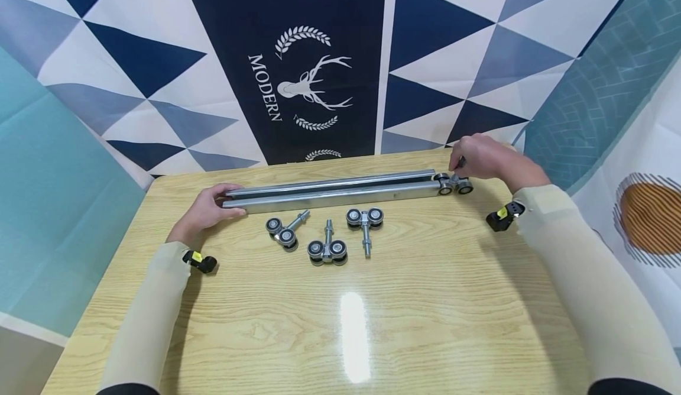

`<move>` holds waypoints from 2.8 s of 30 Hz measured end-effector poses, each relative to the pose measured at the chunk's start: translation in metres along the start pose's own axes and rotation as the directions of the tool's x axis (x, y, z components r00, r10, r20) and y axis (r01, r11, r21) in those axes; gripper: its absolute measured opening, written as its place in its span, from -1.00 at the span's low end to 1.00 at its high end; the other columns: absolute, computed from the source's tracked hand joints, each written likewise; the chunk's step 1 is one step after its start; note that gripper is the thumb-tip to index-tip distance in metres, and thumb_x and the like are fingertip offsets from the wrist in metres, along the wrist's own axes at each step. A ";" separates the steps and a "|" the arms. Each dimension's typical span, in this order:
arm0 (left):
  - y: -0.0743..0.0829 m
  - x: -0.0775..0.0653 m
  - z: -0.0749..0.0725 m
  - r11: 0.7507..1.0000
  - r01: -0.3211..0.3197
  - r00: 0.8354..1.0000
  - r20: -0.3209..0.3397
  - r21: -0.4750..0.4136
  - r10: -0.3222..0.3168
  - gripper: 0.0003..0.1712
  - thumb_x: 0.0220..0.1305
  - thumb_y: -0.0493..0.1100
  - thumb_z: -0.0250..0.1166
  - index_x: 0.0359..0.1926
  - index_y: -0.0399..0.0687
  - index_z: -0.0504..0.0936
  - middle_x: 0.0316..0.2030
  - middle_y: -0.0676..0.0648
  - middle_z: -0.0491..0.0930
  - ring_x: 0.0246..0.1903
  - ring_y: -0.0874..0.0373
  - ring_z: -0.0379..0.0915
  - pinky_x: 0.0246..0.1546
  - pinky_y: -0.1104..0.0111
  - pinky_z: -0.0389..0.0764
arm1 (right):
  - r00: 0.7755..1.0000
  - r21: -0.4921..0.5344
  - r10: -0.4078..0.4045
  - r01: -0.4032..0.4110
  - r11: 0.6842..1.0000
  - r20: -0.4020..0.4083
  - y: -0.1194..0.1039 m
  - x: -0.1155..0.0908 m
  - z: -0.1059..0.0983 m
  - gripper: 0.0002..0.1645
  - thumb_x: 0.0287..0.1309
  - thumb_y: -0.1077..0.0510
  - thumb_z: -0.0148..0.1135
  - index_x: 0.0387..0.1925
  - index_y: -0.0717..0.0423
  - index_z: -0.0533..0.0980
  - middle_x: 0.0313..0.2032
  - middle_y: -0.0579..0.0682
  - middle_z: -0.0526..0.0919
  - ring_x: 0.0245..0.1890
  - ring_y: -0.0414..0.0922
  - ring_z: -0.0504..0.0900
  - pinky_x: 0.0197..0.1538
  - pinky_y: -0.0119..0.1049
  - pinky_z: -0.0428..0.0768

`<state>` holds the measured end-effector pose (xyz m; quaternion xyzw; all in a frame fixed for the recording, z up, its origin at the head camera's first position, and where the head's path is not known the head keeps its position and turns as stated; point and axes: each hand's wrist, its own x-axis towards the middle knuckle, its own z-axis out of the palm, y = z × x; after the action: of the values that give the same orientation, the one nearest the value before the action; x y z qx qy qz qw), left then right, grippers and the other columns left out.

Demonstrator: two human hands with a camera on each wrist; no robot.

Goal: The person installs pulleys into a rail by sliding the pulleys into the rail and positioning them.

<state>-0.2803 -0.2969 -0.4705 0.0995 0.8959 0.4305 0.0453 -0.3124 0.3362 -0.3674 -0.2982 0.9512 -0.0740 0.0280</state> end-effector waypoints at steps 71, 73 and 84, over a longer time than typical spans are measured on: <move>0.000 0.001 0.002 1.000 0.001 1.000 -0.003 -0.011 -0.001 -0.25 0.00 0.03 0.59 0.24 0.05 0.56 0.19 -0.15 0.54 -0.02 -0.08 0.53 0.12 0.01 0.53 | 0.995 0.039 -0.093 0.094 0.995 -0.036 -0.051 0.035 0.010 -0.83 0.00 0.38 0.40 -0.42 0.08 0.76 -0.34 0.00 0.78 -0.36 -0.13 0.69 -0.24 -0.07 0.69; -0.001 0.001 0.002 1.000 0.002 1.000 -0.004 -0.013 -0.002 -0.26 0.00 0.02 0.59 0.24 0.05 0.56 0.19 -0.15 0.54 -0.02 -0.08 0.53 0.12 0.01 0.53 | 0.997 0.052 -0.074 0.076 0.996 -0.036 -0.051 0.035 0.011 -0.84 0.01 0.36 0.39 -0.38 0.08 0.76 -0.32 0.01 0.79 -0.35 -0.13 0.69 -0.23 -0.07 0.69; -0.001 0.000 0.001 1.000 0.003 1.000 -0.001 -0.003 -0.003 -0.24 0.01 0.03 0.58 0.25 0.03 0.55 0.21 -0.15 0.53 -0.01 -0.08 0.53 0.12 0.00 0.53 | 0.998 0.100 0.016 -0.010 0.995 -0.057 -0.043 0.025 0.009 -0.68 0.06 0.24 0.40 -0.08 0.13 0.70 -0.21 0.07 0.66 -0.29 -0.07 0.68 -0.23 -0.08 0.66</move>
<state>-0.2805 -0.2963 -0.4722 0.0980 0.8955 0.4317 0.0455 -0.3080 0.2858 -0.3702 -0.2879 0.9487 -0.1299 0.0161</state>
